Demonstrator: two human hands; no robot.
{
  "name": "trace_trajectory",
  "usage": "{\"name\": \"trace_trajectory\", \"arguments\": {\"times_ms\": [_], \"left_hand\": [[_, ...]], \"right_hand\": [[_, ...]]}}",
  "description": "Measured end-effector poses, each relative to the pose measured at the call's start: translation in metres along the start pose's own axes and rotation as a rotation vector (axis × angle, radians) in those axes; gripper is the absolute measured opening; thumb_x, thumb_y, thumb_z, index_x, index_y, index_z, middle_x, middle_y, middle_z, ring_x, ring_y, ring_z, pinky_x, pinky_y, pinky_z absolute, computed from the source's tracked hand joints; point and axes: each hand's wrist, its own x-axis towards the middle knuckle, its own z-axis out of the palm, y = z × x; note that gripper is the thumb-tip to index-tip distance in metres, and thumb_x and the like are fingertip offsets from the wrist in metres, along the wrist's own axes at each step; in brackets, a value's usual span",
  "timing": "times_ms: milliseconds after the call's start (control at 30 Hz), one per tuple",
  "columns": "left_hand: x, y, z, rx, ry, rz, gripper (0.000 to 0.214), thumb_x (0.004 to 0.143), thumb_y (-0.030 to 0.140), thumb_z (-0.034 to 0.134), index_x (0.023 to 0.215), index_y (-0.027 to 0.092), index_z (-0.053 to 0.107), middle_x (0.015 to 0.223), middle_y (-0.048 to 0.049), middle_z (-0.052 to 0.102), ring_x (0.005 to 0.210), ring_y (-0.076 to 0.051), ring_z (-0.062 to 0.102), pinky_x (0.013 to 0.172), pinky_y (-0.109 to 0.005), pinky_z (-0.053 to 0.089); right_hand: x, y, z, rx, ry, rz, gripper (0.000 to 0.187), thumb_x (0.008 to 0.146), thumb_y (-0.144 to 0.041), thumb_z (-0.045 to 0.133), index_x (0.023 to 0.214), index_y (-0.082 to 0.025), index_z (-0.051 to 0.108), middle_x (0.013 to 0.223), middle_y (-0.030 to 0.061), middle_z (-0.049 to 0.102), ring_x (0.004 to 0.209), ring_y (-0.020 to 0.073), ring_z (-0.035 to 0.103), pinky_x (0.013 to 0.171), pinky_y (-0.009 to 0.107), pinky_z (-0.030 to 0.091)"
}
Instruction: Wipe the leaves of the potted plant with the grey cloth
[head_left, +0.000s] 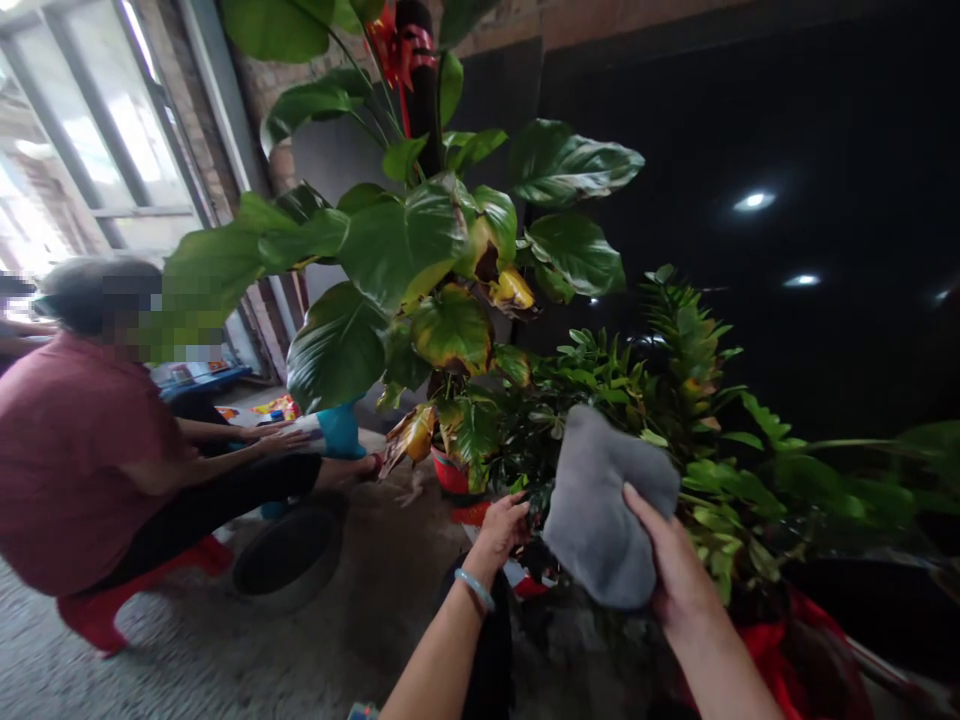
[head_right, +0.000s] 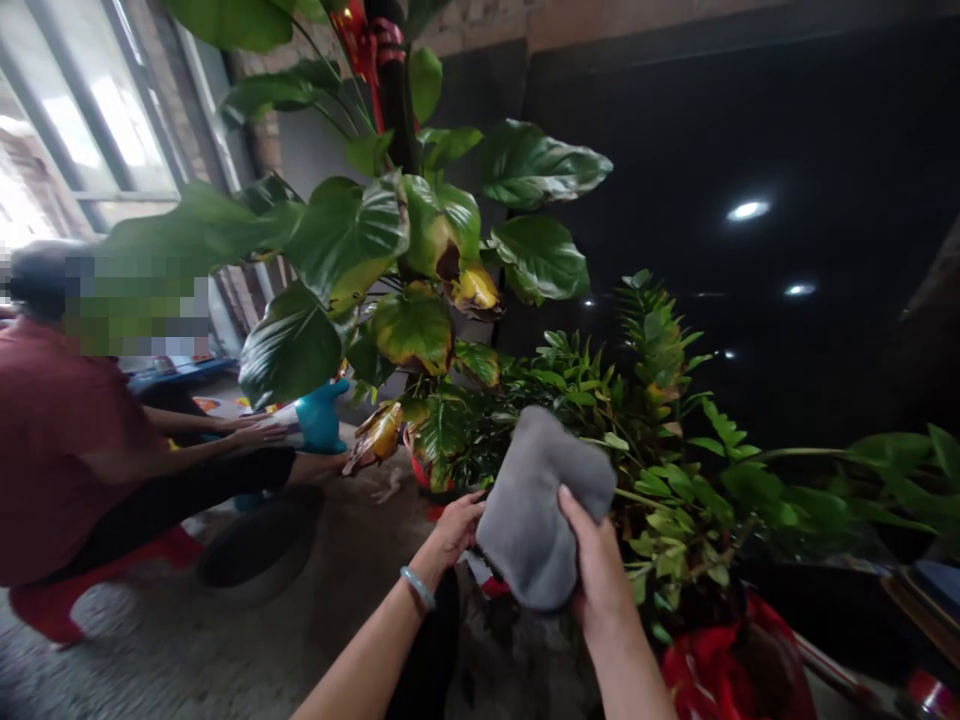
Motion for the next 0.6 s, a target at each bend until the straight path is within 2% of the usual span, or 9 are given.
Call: {"name": "trace_trajectory", "arguments": {"times_ms": [67, 133, 233, 300, 333, 400, 533, 600], "left_hand": [[0.0, -0.001, -0.001, 0.011, 0.015, -0.03, 0.038, 0.06, 0.021, 0.079, 0.094, 0.016, 0.064, 0.052, 0.0042, 0.059, 0.046, -0.012, 0.052, 0.049, -0.025, 0.039], [0.0, -0.002, -0.002, 0.023, 0.017, -0.04, 0.034, 0.06, 0.021, 0.079, 0.09, 0.015, 0.064, 0.05, 0.0046, 0.058, 0.045, -0.011, 0.05, 0.048, -0.024, 0.038], [-0.002, -0.001, -0.003, 0.027, 0.004, -0.034, 0.029, 0.057, 0.023, 0.082, 0.078, 0.016, 0.063, 0.046, 0.0069, 0.052, 0.043, -0.01, 0.047, 0.047, -0.023, 0.037], [-0.003, 0.0, -0.004, 0.016, -0.005, -0.033, 0.029, 0.055, 0.024, 0.084, 0.073, 0.016, 0.062, 0.047, 0.0064, 0.054, 0.044, -0.009, 0.047, 0.047, -0.023, 0.038], [-0.003, 0.0, -0.003, 0.008, -0.003, -0.036, 0.03, 0.054, 0.024, 0.084, 0.072, 0.016, 0.061, 0.049, 0.0057, 0.055, 0.044, -0.009, 0.048, 0.048, -0.023, 0.038], [-0.004, 0.001, -0.002, -0.002, 0.008, -0.043, 0.03, 0.052, 0.022, 0.083, 0.07, 0.017, 0.06, 0.05, 0.0053, 0.056, 0.045, -0.01, 0.049, 0.049, -0.024, 0.038], [-0.005, 0.0, 0.0, 0.037, -0.002, -0.037, 0.031, 0.053, 0.025, 0.082, 0.069, 0.018, 0.056, 0.049, 0.0051, 0.056, 0.042, -0.01, 0.048, 0.047, -0.025, 0.038], [-0.006, 0.0, -0.001, 0.053, -0.011, -0.033, 0.031, 0.055, 0.028, 0.082, 0.068, 0.018, 0.056, 0.048, 0.0052, 0.055, 0.041, -0.011, 0.048, 0.046, -0.025, 0.036]], "right_hand": [[0.018, -0.012, 0.008, 0.034, 0.068, 0.002, 0.03, 0.05, -0.03, 0.081, 0.077, -0.021, 0.071, 0.074, 0.0043, 0.077, 0.101, 0.0311, 0.07, 0.089, 0.044, 0.055], [0.026, 0.001, 0.003, 0.031, 0.101, 0.153, 0.022, 0.048, -0.027, 0.079, 0.065, -0.022, 0.067, 0.062, 0.0044, 0.074, 0.096, 0.0326, 0.071, 0.087, 0.047, 0.056], [0.007, 0.042, -0.018, -0.036, 0.067, 0.396, 0.021, 0.046, -0.03, 0.079, 0.061, -0.023, 0.066, 0.061, 0.0074, 0.073, 0.095, 0.0353, 0.071, 0.085, 0.05, 0.056], [-0.016, 0.057, -0.027, -0.072, 0.031, 0.424, 0.026, 0.047, -0.035, 0.081, 0.066, -0.022, 0.069, 0.069, 0.0097, 0.075, 0.098, 0.0357, 0.07, 0.086, 0.048, 0.056], [-0.024, 0.055, -0.028, -0.084, 0.022, 0.409, 0.03, 0.047, -0.037, 0.082, 0.069, -0.021, 0.07, 0.073, 0.0106, 0.076, 0.099, 0.0356, 0.07, 0.087, 0.047, 0.056], [-0.029, 0.036, -0.02, -0.082, 0.029, 0.317, 0.036, 0.049, -0.039, 0.082, 0.077, -0.018, 0.072, 0.08, 0.0104, 0.077, 0.1, 0.0347, 0.069, 0.087, 0.045, 0.056], [0.005, -0.015, 0.004, 0.027, 0.118, 0.002, 0.034, 0.053, -0.03, 0.08, 0.085, -0.021, 0.072, 0.081, 0.0038, 0.078, 0.095, 0.0292, 0.071, 0.086, 0.041, 0.056], [0.023, -0.013, 0.004, 0.057, 0.145, 0.01, 0.025, 0.054, -0.027, 0.077, 0.078, -0.022, 0.071, 0.071, 0.002, 0.076, 0.089, 0.0284, 0.073, 0.084, 0.042, 0.057]]}}
